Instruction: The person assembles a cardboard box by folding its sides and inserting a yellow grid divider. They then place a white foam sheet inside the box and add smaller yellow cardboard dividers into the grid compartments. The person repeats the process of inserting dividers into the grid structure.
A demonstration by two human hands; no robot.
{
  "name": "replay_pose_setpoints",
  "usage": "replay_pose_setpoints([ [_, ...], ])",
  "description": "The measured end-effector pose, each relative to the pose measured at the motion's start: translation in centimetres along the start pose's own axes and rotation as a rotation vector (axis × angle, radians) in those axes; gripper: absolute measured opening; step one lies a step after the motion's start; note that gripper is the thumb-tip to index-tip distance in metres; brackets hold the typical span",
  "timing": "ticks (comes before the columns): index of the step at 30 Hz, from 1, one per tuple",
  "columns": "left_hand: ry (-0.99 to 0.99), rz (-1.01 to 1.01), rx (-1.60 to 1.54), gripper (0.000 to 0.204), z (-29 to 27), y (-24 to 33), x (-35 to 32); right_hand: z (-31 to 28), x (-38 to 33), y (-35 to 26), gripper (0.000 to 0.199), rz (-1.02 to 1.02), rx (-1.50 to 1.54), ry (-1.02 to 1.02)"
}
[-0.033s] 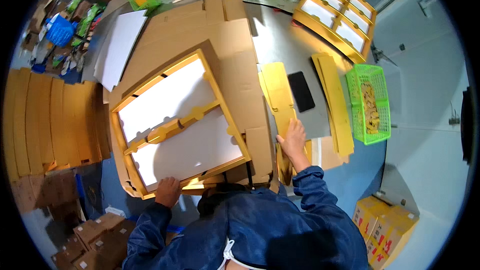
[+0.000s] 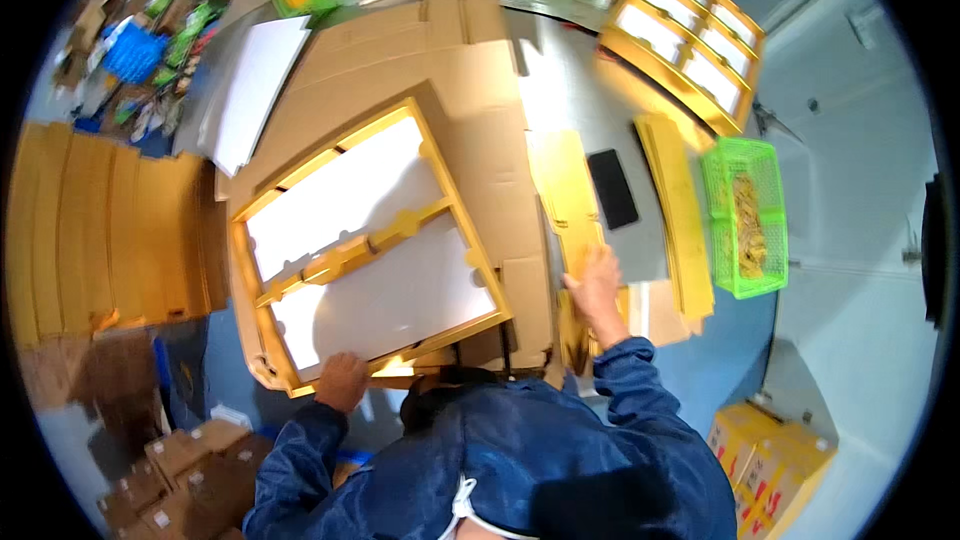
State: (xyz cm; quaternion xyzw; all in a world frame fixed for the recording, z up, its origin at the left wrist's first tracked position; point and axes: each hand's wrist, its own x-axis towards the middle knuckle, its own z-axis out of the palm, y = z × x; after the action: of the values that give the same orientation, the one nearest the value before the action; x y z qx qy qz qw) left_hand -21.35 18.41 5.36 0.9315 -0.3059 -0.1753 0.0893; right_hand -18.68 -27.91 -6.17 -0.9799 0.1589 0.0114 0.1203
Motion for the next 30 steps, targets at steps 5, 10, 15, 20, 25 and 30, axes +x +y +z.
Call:
replay_pose_setpoints([
  [5, 0.174, -0.102, -0.121, 0.018, -0.8, 2.6, 2.0, 0.4, 1.4, 3.4, 0.079, 0.02, 0.25, -0.117],
  [10, 0.286, -0.305, -0.266, 0.021, 1.1, 6.4, 10.4, 1.2, 3.4, 7.1, 0.081, -0.006, 0.344, -0.135],
  [15, 0.376, -0.328, -0.447, 0.031, 4.1, 9.6, 18.2, -0.2, 3.8, 8.5, 0.077, 0.008, 0.482, -0.226],
  [20, 0.389, -0.291, -0.695, 0.036, 1.1, 9.4, 19.6, 0.3, 1.7, 6.4, 0.074, -0.106, 0.302, -0.132],
  [25, 0.385, -0.346, -0.637, 0.034, 0.8, 8.4, 19.3, -0.2, 0.6, 4.5, 0.075, -0.009, 0.344, -0.15],
  [30, 0.301, -0.355, -0.745, 0.034, 0.2, 7.1, 18.7, -1.7, 0.3, 4.3, 0.08, -0.004, 0.403, -0.191],
])
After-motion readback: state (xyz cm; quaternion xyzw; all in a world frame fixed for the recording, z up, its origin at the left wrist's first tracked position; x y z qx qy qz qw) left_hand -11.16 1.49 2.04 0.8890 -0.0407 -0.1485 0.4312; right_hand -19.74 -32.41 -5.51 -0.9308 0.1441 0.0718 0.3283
